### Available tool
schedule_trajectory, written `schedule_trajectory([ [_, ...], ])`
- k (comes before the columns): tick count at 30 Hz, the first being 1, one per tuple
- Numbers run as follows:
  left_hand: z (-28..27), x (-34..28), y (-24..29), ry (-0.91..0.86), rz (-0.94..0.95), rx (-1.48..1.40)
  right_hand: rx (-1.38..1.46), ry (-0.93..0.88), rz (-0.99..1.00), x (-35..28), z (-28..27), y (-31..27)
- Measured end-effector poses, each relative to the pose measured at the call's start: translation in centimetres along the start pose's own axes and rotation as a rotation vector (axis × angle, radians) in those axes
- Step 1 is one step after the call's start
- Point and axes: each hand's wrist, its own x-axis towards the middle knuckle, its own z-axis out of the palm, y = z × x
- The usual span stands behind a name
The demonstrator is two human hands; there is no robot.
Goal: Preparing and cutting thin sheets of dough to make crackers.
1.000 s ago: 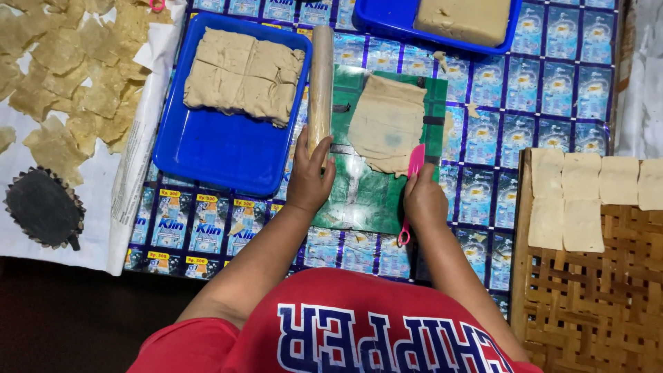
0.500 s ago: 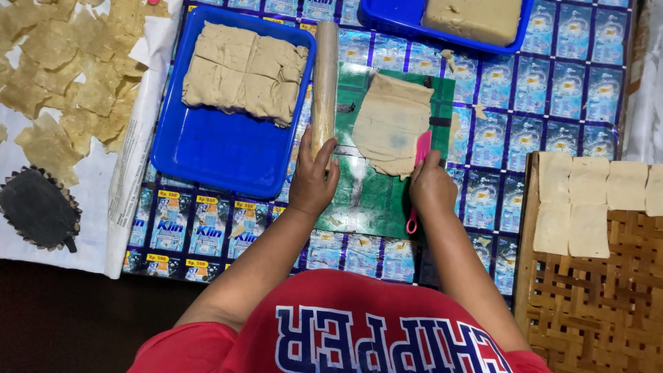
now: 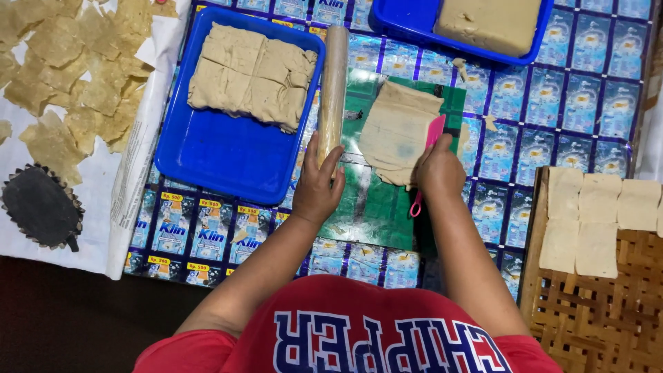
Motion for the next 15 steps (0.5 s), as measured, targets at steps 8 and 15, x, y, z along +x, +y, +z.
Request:
schedule_trajectory([
  [8, -0.1, 0.4, 0.1, 0.006, -0.007, 0.011, -0.001, -0.004, -0.073, 0.9, -6.6, 3.7],
  [15, -0.3, 0.2, 0.3, -0.005, -0.007, 0.02, -0.336, 0.078, -0.328, 0.3, -7.3, 7.3],
])
